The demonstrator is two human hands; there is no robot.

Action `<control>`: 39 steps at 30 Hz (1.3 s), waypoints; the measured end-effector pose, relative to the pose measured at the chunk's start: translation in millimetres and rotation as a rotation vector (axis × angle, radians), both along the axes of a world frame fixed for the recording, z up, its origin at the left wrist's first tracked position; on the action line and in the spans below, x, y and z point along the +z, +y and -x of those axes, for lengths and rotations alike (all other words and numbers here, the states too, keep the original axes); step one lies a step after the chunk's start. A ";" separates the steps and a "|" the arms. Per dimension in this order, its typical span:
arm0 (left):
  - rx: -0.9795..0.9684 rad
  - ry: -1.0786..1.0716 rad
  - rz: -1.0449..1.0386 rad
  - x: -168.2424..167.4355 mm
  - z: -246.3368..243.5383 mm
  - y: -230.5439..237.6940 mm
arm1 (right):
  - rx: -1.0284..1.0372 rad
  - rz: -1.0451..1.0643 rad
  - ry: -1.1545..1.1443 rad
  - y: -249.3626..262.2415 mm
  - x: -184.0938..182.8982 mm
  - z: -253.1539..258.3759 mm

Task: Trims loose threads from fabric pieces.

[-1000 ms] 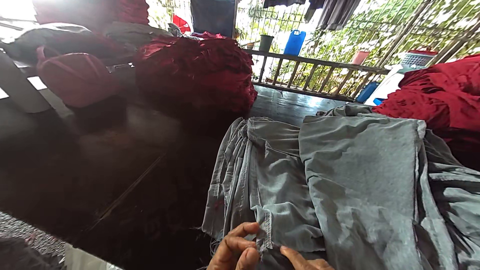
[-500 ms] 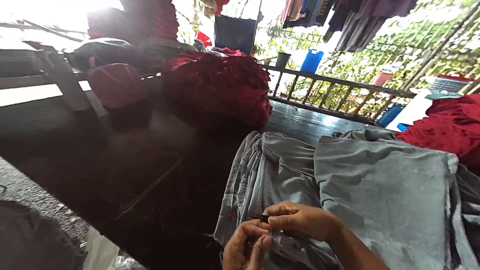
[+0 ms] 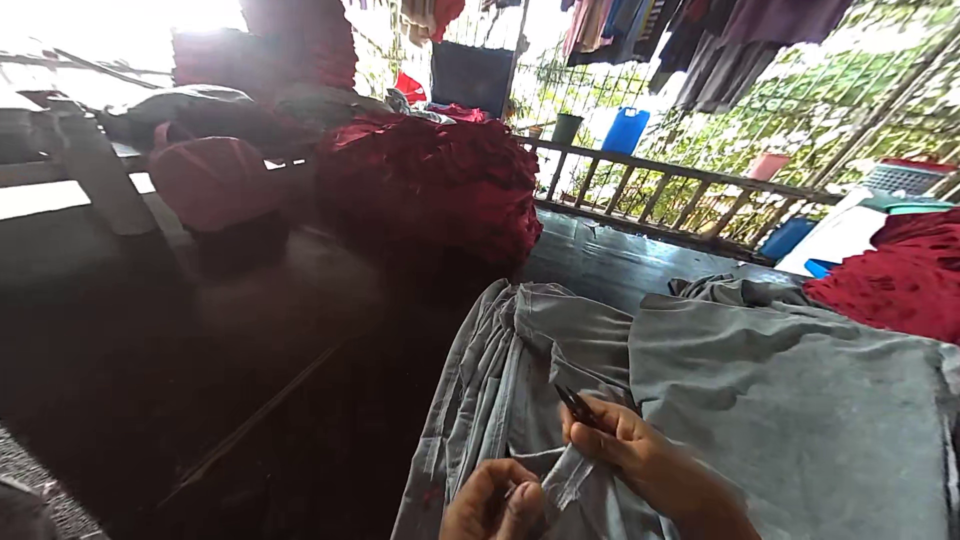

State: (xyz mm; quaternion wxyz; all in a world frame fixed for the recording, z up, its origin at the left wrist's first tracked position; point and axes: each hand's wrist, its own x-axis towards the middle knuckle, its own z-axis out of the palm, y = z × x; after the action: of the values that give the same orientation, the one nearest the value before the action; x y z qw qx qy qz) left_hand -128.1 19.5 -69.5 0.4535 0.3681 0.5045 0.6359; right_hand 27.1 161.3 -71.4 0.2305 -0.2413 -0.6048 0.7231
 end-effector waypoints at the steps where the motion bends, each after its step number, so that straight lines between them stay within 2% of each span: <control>1: -0.004 0.019 0.021 0.5 -0.1 -1.3 | 0.003 0.015 0.012 -1.1 -3.6 0.2; 6: -0.045 0.126 0.054 -2.9 0.1 -5.7 | -0.005 0.056 0.063 -2.3 -17.5 1.1; 12: 0.055 0.367 0.085 -6.8 -8.1 -4.4 | 0.008 0.097 0.060 -6.1 -23.8 -2.8; 20: 0.154 0.142 0.101 -1.9 -12.3 -2.1 | -0.022 0.103 0.036 -7.5 -25.2 -5.4; 23: 0.160 0.173 0.076 -5.4 -10.5 -2.0 | -0.028 0.079 0.006 -8.7 -22.9 -5.3; 28: 0.128 0.326 -0.109 -11.9 -4.4 -6.5 | -0.035 0.038 -0.039 -12.3 -21.7 -4.7; 32: 0.061 0.309 -0.156 -18.0 -2.7 -8.7 | -0.081 0.019 -0.022 -16.1 -21.0 -4.2; 35: 0.076 0.328 -0.014 -7.0 -4.7 -9.6 | -0.135 -0.145 -0.133 -21.5 -16.0 -5.2; 39: 0.068 0.371 0.038 -4.5 -3.1 -11.2 | -0.243 -0.700 -0.371 -35.9 -1.4 -13.1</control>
State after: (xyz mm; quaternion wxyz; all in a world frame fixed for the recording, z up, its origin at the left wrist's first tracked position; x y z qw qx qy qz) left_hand -125.0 8.3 -74.0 0.3379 0.4533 0.6033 0.5625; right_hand 40.3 125.4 -72.9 0.2691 -0.3442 -0.8128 0.3853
